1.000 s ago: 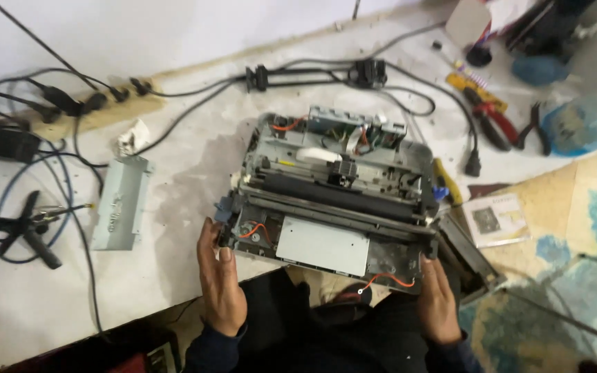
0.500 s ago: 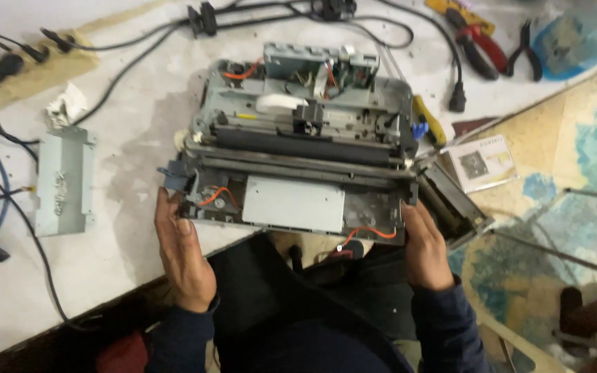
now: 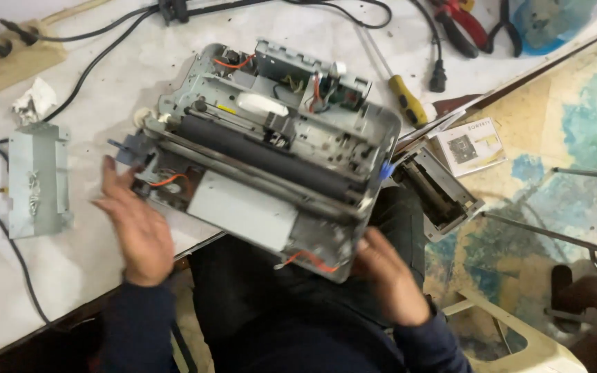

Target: The person works on a disassembled printer placed on a cluttered workbench. They use a screwdriver to adjust internal components and manipulate various parts of the printer's mechanism with their hands.

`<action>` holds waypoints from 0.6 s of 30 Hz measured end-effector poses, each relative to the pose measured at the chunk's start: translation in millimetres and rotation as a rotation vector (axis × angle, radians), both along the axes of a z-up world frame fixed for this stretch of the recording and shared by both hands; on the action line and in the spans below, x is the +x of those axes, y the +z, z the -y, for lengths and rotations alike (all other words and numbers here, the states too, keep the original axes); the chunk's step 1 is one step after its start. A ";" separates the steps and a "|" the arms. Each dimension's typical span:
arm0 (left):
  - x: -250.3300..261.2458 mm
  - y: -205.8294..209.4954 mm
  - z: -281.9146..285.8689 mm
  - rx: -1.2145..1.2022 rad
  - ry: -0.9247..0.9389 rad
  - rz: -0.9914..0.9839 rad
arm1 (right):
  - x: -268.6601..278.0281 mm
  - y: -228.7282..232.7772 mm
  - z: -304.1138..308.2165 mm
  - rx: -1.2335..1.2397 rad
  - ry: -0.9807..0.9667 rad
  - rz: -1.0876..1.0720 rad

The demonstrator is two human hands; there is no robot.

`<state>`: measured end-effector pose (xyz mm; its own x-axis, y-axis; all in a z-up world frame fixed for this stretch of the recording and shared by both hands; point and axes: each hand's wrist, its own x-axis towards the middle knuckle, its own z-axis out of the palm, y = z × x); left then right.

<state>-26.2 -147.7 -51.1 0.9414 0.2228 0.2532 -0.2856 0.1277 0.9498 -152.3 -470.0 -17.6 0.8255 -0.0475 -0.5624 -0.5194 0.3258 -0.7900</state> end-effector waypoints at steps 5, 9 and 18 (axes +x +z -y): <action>42.0 74.4 10.2 -0.069 0.023 -0.260 | -27.7 -13.5 -24.9 0.254 0.261 0.229; 78.1 100.7 21.2 0.007 0.000 -0.395 | -23.7 -13.7 -53.6 0.447 0.469 0.333; 144.3 102.0 27.9 0.114 -0.090 -0.385 | 22.5 -34.2 -120.3 0.323 0.708 0.430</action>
